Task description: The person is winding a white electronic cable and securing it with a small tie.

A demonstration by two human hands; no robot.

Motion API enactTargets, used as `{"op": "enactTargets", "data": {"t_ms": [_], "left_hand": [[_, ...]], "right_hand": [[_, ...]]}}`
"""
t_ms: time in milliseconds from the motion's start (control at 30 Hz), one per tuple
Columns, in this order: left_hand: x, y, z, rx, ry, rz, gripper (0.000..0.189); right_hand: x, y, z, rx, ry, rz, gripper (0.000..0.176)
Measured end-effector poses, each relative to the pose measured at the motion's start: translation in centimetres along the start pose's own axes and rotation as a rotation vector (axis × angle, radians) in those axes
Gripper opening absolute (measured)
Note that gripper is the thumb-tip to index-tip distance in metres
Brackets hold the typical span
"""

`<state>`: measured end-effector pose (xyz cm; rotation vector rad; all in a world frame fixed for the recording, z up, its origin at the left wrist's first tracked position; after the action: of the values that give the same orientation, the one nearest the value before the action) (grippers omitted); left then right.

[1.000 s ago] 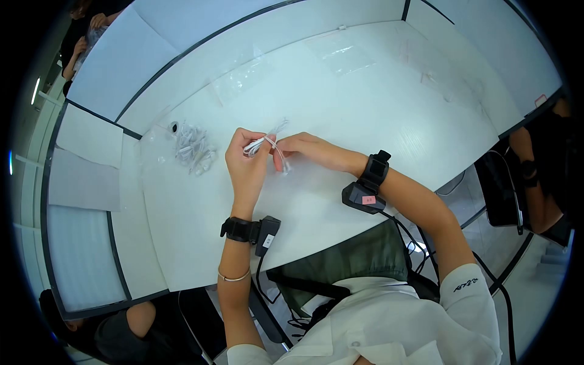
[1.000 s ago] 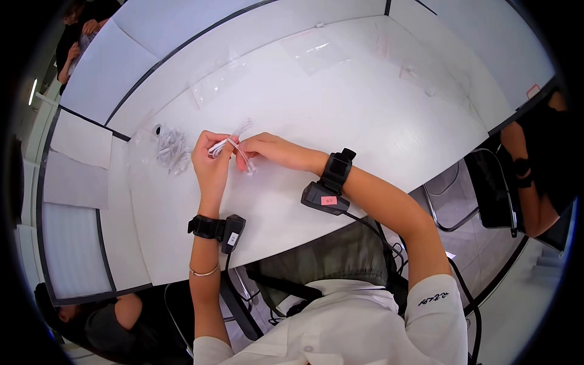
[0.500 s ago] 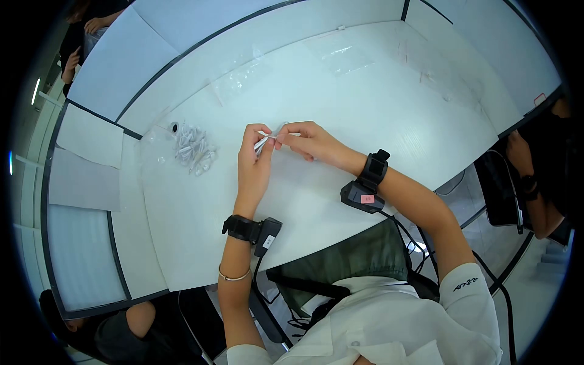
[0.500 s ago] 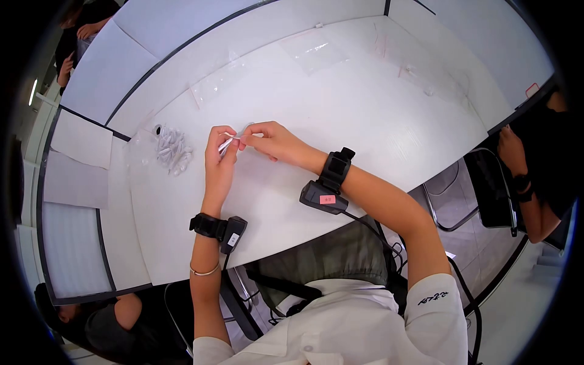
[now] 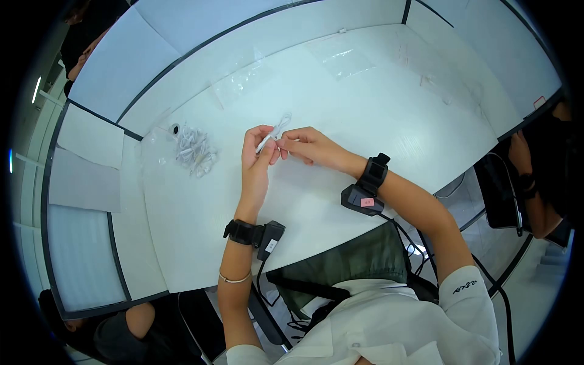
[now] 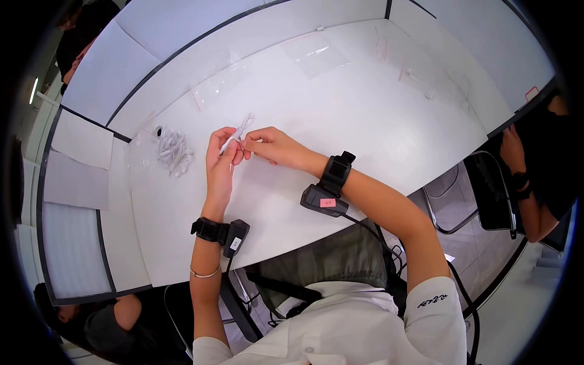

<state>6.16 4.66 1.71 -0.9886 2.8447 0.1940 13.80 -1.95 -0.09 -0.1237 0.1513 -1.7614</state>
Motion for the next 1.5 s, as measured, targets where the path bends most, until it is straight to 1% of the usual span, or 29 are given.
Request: {"op": "enactTargets", "data": {"t_ms": [100, 133, 233, 333, 433, 533, 633, 733, 867, 1033, 1200, 1300, 1400, 1500], "left_hand": [[0.1, -0.1, -0.1, 0.001, -0.015, -0.04, 0.023], [0.2, 0.0, -0.1, -0.005, -0.023, -0.059, 0.023], [0.3, 0.2, -0.3, 0.009, -0.021, -0.079, 0.02], [0.2, 0.7, 0.7, 0.055, 0.005, -0.134, 0.017], [0.3, 0.8, 1.0, 0.044, 0.03, -0.174, 0.016], [0.3, 0.9, 0.5, -0.081, -0.009, -0.18, 0.02], [0.4, 0.6, 0.2, -0.076, -0.046, -0.161, 0.021], [0.4, 0.9, 0.0, -0.05, -0.045, -0.194, 0.017], [0.4, 1.0, 1.0, 0.038, -0.015, -0.217, 0.014], [0.4, 0.9, 1.6, 0.121, 0.073, -0.179, 0.014], [0.5, 0.8, 1.2, 0.138, 0.073, -0.192, 0.014], [0.4, 0.7, 1.5, 0.153, 0.089, -0.165, 0.016], [0.3, 0.4, 1.6, 0.183, 0.13, -0.113, 0.017], [0.3, -0.1, 1.6, 0.258, 0.182, -0.043, 0.018]], "right_hand": [[0.0, 0.1, 0.0, -0.023, 0.007, 0.001, 0.034], [-0.2, 0.0, -0.2, -0.044, 0.012, 0.025, 0.031], [0.0, 0.4, -0.1, -0.067, -0.006, -0.066, 0.025], [-0.1, 0.9, -0.2, -0.043, 0.018, -0.159, 0.021], [0.2, 1.1, 0.3, -0.042, 0.064, -0.197, 0.018], [0.5, 1.7, 1.5, -0.041, 0.151, -0.223, 0.015], [0.8, 1.9, 1.9, -0.079, 0.146, -0.262, 0.012], [0.3, 1.1, 1.2, -0.017, 0.128, -0.158, 0.011], [0.2, 0.0, 0.5, -0.044, 0.059, -0.076, 0.016], [-0.3, 0.5, -0.6, 0.008, 0.016, -0.086, 0.019], [-0.4, 0.6, -1.2, -0.029, -0.069, -0.081, 0.022], [-0.3, 0.8, -0.7, -0.042, -0.044, -0.129, 0.027], [-0.2, 0.9, -0.7, -0.055, -0.027, -0.123, 0.031], [-0.3, 1.1, -0.4, -0.056, 0.053, -0.144, 0.03]]}}
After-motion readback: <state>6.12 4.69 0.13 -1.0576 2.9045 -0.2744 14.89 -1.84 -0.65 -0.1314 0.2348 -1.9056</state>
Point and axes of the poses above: each hand's wrist, its own x-axis away from the middle knuckle, its own y-axis out of the back of the hand, z = x × y, the point moved 9 cm from there along -x, towards the middle knuckle, and after that the axes turned 8 degrees about -x, right-handed, at the moved point
